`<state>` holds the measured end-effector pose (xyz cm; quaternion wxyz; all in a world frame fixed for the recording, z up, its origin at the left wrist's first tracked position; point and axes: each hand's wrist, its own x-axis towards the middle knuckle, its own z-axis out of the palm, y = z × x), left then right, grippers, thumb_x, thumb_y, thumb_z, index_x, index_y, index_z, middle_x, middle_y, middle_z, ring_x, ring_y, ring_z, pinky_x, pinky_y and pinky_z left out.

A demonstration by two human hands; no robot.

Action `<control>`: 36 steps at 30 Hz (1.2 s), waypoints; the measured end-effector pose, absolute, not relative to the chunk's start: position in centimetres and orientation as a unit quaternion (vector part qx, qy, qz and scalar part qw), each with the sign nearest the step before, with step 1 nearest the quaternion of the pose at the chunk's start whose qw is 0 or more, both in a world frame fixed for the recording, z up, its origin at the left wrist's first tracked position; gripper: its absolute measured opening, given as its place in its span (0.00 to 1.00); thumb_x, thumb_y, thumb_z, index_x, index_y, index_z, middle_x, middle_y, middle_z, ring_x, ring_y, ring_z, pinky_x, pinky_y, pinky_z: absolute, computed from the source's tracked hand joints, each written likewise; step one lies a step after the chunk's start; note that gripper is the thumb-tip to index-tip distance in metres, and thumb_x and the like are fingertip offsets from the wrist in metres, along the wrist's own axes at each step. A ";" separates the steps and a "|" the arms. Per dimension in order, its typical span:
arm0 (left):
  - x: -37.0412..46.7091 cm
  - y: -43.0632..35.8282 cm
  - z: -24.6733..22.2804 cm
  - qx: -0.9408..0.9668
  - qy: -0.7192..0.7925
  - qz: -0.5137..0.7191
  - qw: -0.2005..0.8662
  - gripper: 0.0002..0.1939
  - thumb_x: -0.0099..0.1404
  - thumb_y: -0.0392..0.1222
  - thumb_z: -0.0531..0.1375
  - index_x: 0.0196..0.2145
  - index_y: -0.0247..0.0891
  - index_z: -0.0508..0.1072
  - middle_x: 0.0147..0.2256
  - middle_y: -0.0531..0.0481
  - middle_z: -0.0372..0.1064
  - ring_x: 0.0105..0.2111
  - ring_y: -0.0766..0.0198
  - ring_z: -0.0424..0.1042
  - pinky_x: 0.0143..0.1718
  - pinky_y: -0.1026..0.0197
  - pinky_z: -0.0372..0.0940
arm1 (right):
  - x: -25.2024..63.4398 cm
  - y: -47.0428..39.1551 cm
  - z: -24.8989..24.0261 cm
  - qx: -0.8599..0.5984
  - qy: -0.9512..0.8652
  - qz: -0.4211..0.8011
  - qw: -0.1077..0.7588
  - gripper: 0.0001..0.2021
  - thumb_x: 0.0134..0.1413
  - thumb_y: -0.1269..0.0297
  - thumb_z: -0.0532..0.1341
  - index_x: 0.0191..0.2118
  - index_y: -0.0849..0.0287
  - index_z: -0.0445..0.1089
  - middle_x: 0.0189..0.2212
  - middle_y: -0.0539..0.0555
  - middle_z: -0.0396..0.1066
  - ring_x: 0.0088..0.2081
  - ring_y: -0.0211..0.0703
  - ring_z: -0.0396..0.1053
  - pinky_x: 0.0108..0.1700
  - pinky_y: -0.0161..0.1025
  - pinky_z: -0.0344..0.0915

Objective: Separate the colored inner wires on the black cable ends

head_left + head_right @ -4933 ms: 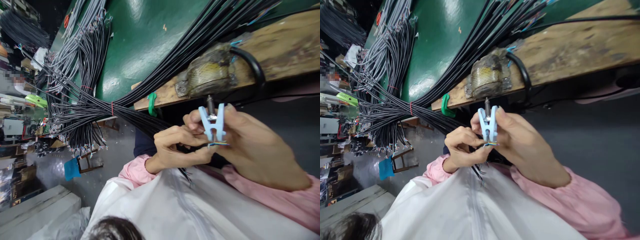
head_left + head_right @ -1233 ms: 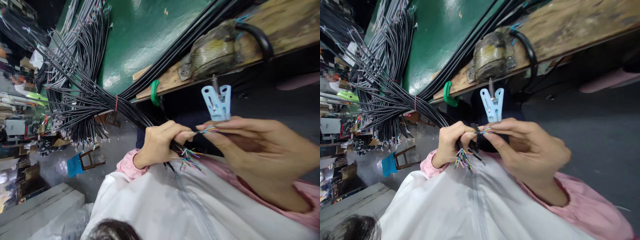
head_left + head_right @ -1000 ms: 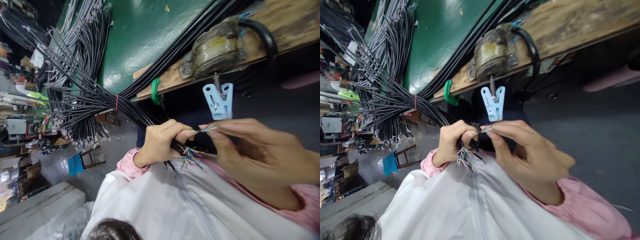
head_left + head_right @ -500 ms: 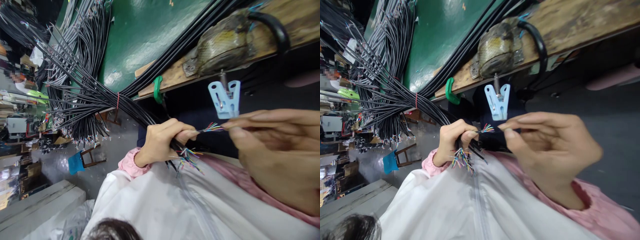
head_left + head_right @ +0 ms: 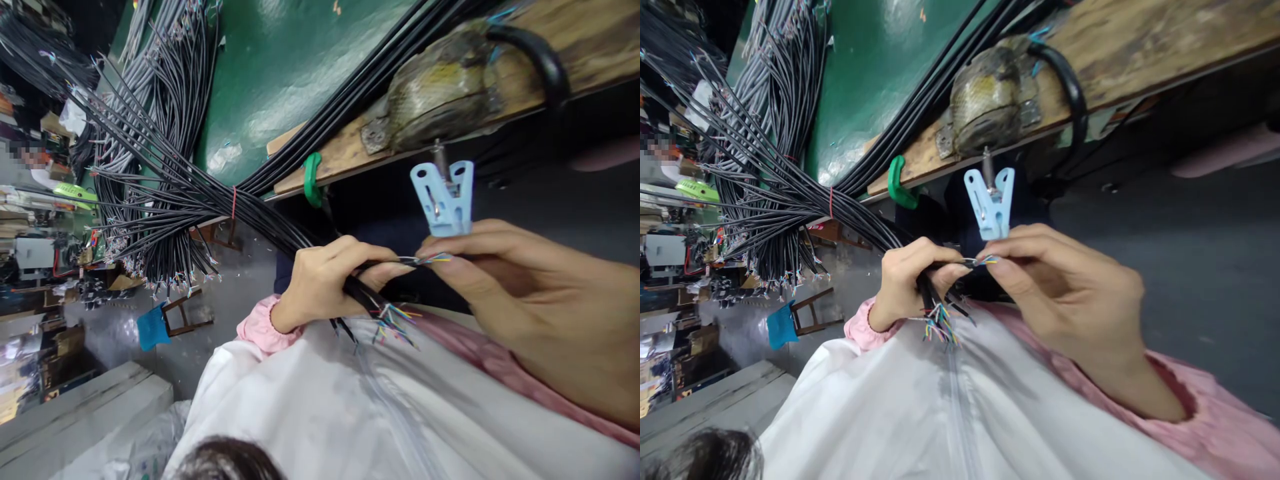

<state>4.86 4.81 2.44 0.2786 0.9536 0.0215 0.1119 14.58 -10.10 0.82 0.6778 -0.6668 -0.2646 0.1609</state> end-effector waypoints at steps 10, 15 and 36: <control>5.0 5.6 1.6 0.954 -0.056 0.076 0.285 0.13 0.73 0.44 0.59 0.45 0.37 0.81 0.34 0.51 0.79 0.33 0.70 0.78 0.33 0.68 0.69 | 16.3 -10.9 1.4 -0.676 -0.417 0.043 0.606 0.09 0.66 0.58 0.60 0.33 0.46 0.71 0.27 0.51 0.73 0.32 0.41 0.71 0.34 0.44 0.67; 5.8 5.4 1.2 0.932 -0.097 0.180 0.300 0.30 0.77 0.55 0.48 0.32 0.36 0.82 0.23 0.53 0.73 0.23 0.77 0.70 0.24 0.70 0.57 | 18.9 -11.1 0.8 -0.618 -0.493 0.113 0.602 0.11 0.64 0.53 0.60 0.30 0.46 0.73 0.23 0.51 0.72 0.27 0.43 0.71 0.27 0.45 0.63; 7.5 3.1 1.1 0.862 0.042 0.372 0.341 0.21 0.66 0.57 0.66 0.29 0.35 0.79 0.24 0.51 0.76 0.20 0.72 0.70 0.22 0.67 0.67 | 18.9 -4.4 2.7 -0.413 -0.142 0.462 0.772 0.37 0.37 0.23 0.67 0.19 0.57 0.60 0.20 0.50 0.57 0.23 0.35 0.54 0.23 0.36 0.60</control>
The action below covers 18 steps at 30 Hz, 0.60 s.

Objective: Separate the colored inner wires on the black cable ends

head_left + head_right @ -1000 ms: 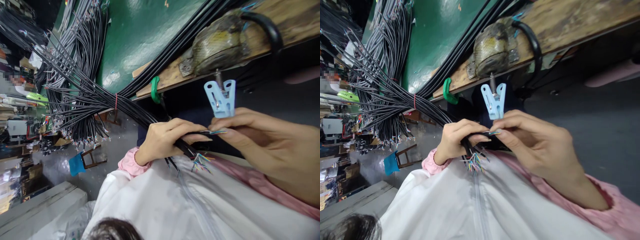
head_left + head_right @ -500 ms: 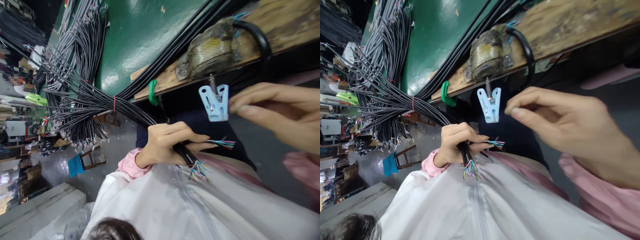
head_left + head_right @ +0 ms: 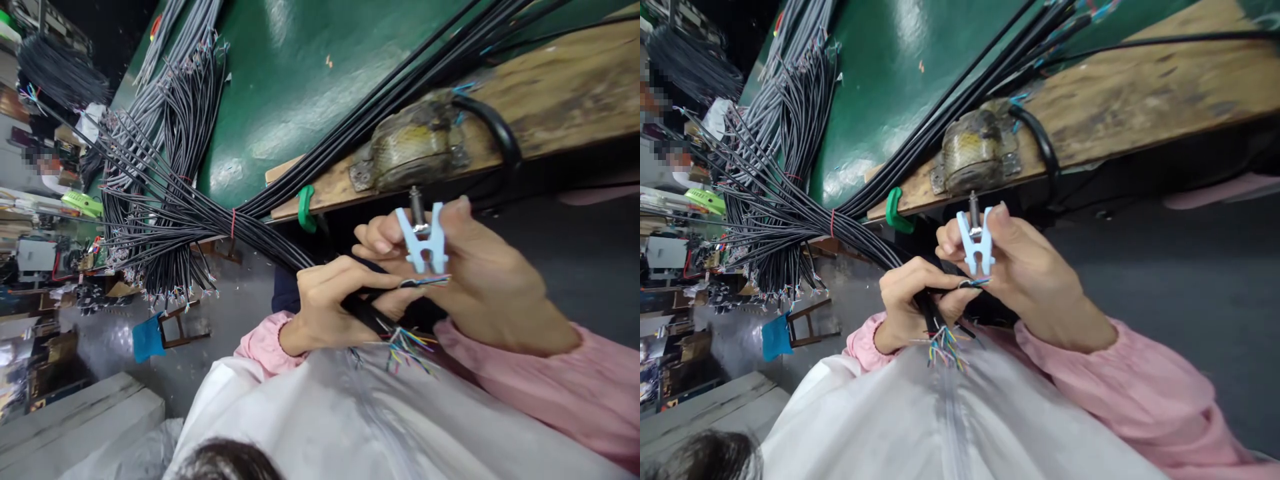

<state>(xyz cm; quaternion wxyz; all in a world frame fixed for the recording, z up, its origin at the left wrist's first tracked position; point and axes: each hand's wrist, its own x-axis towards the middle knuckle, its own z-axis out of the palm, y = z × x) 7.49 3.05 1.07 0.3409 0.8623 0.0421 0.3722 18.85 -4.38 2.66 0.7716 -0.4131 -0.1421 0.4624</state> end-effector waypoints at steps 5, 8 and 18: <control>7.8 2.9 1.8 0.864 0.039 0.388 0.317 0.18 0.69 0.53 0.63 0.33 0.34 0.80 0.26 0.50 0.78 0.21 0.72 0.70 0.23 0.67 0.68 | 19.1 -4.3 3.0 -0.412 -0.156 0.475 0.762 0.37 0.34 0.23 0.67 0.18 0.56 0.60 0.18 0.49 0.53 0.22 0.37 0.54 0.22 0.38 0.60; 7.7 2.9 1.6 0.878 0.053 0.361 0.309 0.18 0.70 0.54 0.62 0.35 0.35 0.81 0.27 0.49 0.78 0.23 0.70 0.72 0.26 0.66 0.70 | 19.1 -4.2 2.6 -0.420 -0.154 0.478 0.756 0.38 0.34 0.20 0.65 0.17 0.56 0.59 0.18 0.49 0.53 0.21 0.37 0.53 0.20 0.38 0.58; 7.3 3.1 0.2 0.901 0.029 0.324 0.287 0.18 0.69 0.54 0.64 0.33 0.35 0.81 0.24 0.53 0.73 0.22 0.72 0.67 0.24 0.68 0.64 | 18.2 -8.5 1.0 -0.533 -0.120 0.418 0.726 0.29 0.43 0.30 0.68 0.22 0.54 0.70 0.17 0.51 0.59 0.19 0.40 0.57 0.19 0.40 0.58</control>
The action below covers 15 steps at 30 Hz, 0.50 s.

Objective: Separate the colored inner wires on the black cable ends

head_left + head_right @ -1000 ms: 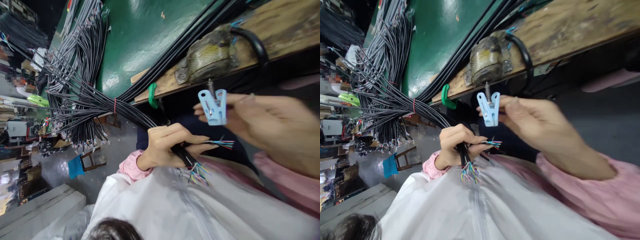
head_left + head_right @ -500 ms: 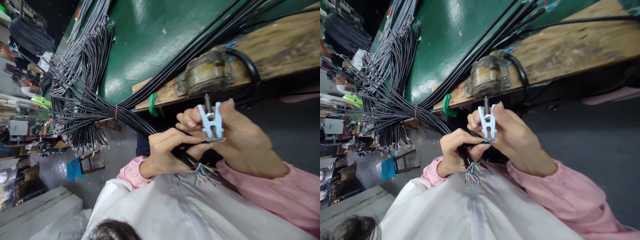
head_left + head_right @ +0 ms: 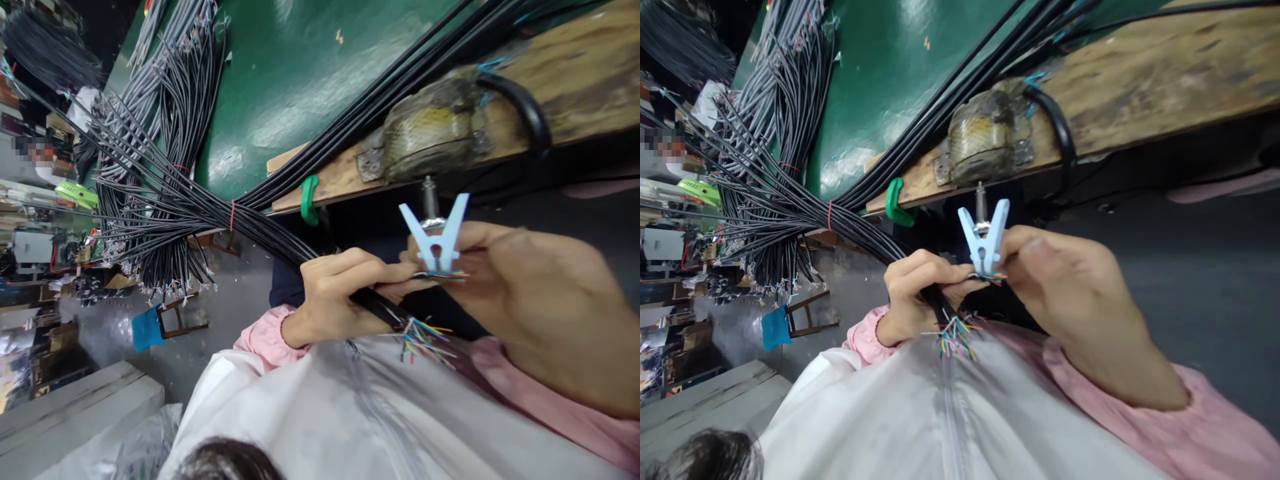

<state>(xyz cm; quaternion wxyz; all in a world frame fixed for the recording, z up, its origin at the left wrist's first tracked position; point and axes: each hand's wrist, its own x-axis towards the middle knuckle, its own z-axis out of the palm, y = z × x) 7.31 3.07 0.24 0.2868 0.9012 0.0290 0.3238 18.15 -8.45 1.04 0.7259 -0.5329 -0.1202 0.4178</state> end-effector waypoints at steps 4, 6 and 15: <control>7.8 2.9 0.7 0.896 0.021 0.368 0.248 0.20 0.73 0.51 0.60 0.30 0.34 0.80 0.23 0.53 0.72 0.21 0.74 0.67 0.24 0.70 0.64 | 17.8 -9.3 1.4 -0.577 -0.164 0.389 0.699 0.26 0.46 0.33 0.68 0.23 0.54 0.72 0.20 0.54 0.67 0.22 0.43 0.65 0.22 0.40 0.64; 8.0 2.9 1.0 0.881 0.019 0.397 0.257 0.20 0.73 0.50 0.60 0.30 0.34 0.79 0.22 0.55 0.71 0.21 0.75 0.67 0.23 0.72 0.64 | 17.7 -9.2 1.5 -0.580 -0.166 0.383 0.700 0.26 0.45 0.33 0.69 0.24 0.53 0.73 0.22 0.54 0.70 0.25 0.46 0.70 0.24 0.41 0.70; 7.0 3.1 -1.2 0.919 0.052 0.259 0.292 0.25 0.68 0.63 0.61 0.32 0.36 0.82 0.22 0.52 0.72 0.22 0.69 0.68 0.24 0.65 0.67 | 16.9 -9.7 1.2 -0.608 -0.151 0.353 0.695 0.25 0.44 0.34 0.71 0.25 0.52 0.72 0.23 0.54 0.71 0.24 0.42 0.70 0.24 0.38 0.70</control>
